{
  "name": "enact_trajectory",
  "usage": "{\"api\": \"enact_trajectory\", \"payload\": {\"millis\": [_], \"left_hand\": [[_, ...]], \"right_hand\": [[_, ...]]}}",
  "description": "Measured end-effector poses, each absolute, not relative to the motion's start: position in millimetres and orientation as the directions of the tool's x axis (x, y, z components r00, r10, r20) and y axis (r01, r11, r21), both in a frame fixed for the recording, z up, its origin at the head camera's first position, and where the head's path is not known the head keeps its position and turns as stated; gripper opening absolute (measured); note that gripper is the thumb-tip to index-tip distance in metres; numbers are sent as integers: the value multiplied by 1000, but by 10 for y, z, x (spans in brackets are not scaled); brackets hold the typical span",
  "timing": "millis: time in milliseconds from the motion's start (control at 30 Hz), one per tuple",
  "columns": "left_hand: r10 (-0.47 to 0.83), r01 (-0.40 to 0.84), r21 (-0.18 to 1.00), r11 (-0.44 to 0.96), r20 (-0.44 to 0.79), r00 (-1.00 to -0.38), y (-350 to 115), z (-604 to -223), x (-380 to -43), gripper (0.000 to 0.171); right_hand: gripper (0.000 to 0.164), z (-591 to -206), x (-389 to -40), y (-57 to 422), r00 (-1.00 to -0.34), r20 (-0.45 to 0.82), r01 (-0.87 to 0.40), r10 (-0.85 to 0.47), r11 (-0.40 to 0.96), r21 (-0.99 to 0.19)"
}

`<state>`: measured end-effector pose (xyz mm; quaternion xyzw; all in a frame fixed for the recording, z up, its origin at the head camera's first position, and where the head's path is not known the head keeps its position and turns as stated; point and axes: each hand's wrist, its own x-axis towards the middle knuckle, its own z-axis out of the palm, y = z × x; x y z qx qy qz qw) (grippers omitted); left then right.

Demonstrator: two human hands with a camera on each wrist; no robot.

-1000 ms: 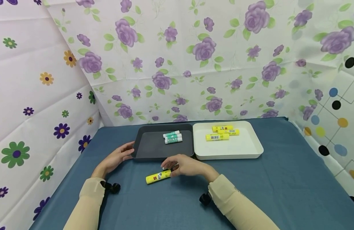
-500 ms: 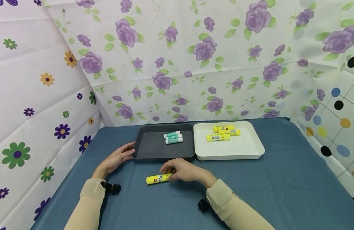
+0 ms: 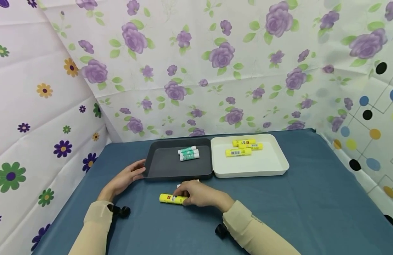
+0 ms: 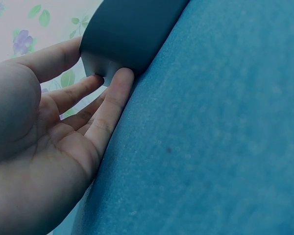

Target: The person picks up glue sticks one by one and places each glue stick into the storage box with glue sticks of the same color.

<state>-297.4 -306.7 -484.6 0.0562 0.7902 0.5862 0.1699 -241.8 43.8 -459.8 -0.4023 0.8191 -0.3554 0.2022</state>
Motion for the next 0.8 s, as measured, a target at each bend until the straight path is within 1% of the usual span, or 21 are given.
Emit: {"api": "enact_trajectory", "payload": {"millis": [100,333,500,800], "left_hand": [[279,-115,945,308,-205,-938,-3065,-4844,-2973,65],[289,-106,944,313,-201,-936,-3080,-4855,-2979,68],[287,-108,945,308,-201,-937,-3086,-4845,-2964,69],[278,-122,945,303,-210,-937,-3068,-4848,-2965,69]], "right_hand": [[40,-4590,-2407,422,-586,-47,-530,-809,427,-733],[39,-4566,-2386,430,-569,-51,-509,-820,401,-762],[38,-4573,-2377,415,-564,-47,-521,-824,399,-755],[32,-4586,-2358,400,-599,-45,-499,-800,417,-760]]}}
